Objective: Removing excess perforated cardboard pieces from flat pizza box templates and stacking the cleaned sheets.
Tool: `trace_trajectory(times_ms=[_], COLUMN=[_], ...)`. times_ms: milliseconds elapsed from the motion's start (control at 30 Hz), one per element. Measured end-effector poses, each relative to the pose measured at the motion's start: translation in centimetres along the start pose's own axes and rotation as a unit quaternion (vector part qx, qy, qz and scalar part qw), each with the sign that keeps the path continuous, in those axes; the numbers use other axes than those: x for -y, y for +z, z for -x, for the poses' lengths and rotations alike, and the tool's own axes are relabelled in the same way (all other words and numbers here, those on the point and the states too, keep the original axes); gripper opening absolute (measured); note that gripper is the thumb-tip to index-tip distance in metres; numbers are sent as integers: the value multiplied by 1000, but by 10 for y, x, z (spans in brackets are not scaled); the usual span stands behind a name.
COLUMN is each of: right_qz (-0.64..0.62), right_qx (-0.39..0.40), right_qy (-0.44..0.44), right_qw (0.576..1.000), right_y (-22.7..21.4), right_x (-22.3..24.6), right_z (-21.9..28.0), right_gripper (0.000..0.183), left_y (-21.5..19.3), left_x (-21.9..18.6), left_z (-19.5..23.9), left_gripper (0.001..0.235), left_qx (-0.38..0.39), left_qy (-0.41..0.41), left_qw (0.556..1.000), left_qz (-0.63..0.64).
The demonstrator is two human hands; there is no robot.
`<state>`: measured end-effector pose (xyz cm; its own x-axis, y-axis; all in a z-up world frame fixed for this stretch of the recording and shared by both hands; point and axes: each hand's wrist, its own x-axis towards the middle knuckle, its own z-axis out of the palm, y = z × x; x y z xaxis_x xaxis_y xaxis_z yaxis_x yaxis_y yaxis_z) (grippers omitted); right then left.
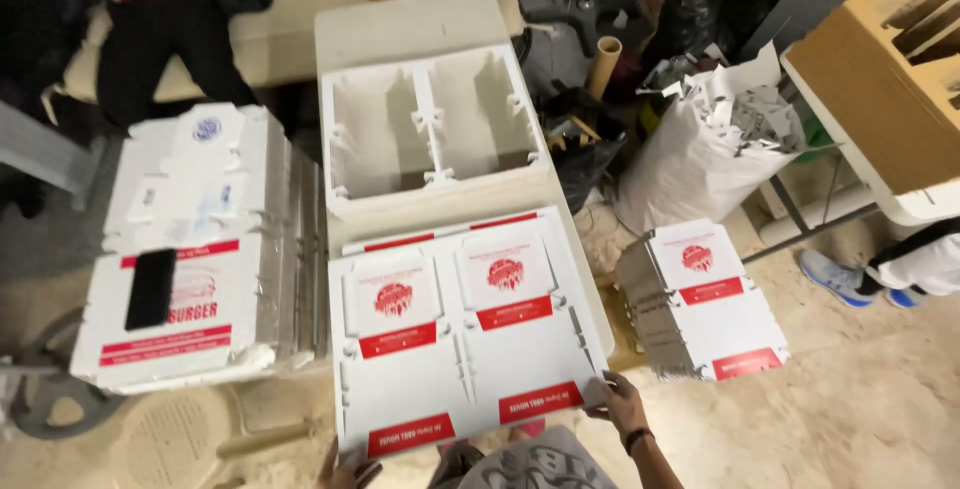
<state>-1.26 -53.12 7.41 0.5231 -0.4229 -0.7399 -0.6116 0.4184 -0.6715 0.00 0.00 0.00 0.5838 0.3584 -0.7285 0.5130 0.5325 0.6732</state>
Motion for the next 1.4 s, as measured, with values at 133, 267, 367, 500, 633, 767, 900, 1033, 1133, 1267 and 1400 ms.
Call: trace_trajectory(times_ms=[133, 267, 367, 500, 633, 767, 900, 1033, 1133, 1267, 1400], right_qz=[123, 115, 82, -21, 81, 235, 315, 329, 308, 145, 6], right_qx=[-22, -5, 14, 123, 18, -2, -80, -127, -138, 7, 78], right_qy=[0, 35, 65, 73, 141, 49, -1, 12, 18, -1, 58], right_qw=[992, 993, 994, 990, 987, 971, 946, 936, 941, 989, 995], right_y=[12, 4, -6, -54, -8, 19, 35, 50, 41, 1, -29], right_x=[20, 28, 32, -28, 18, 41, 48, 53, 46, 34, -10], right_z=[8, -8, -28, -119, -67, -32, -26, -6, -9, -32, -61], right_gripper=[47, 51, 50, 54, 49, 43, 35, 44, 44, 51, 50], left_y=[22, 10, 15, 10, 22, 22, 27, 32, 30, 32, 26], left_x=[-59, -64, -77, -92, -108, -97, -96, -107, -108, -113, -106], left_z=[34, 22, 21, 30, 55, 52, 60, 60, 50, 45, 23], left_gripper=[60, 66, 64, 63, 61, 72, 71, 74, 72, 71, 70], left_qx=[-61, 19, 29, 125, 92, 131, 126, 147, 157, 147, 123], left_qy=[-101, -53, -61, 29, -6, 9, 10, 32, 25, 37, 53], left_qw=[976, 982, 972, 956, 929, 943, 949, 934, 931, 907, 893], left_qz=[-182, -179, -226, -265, -357, -307, -289, -324, -328, -392, -430])
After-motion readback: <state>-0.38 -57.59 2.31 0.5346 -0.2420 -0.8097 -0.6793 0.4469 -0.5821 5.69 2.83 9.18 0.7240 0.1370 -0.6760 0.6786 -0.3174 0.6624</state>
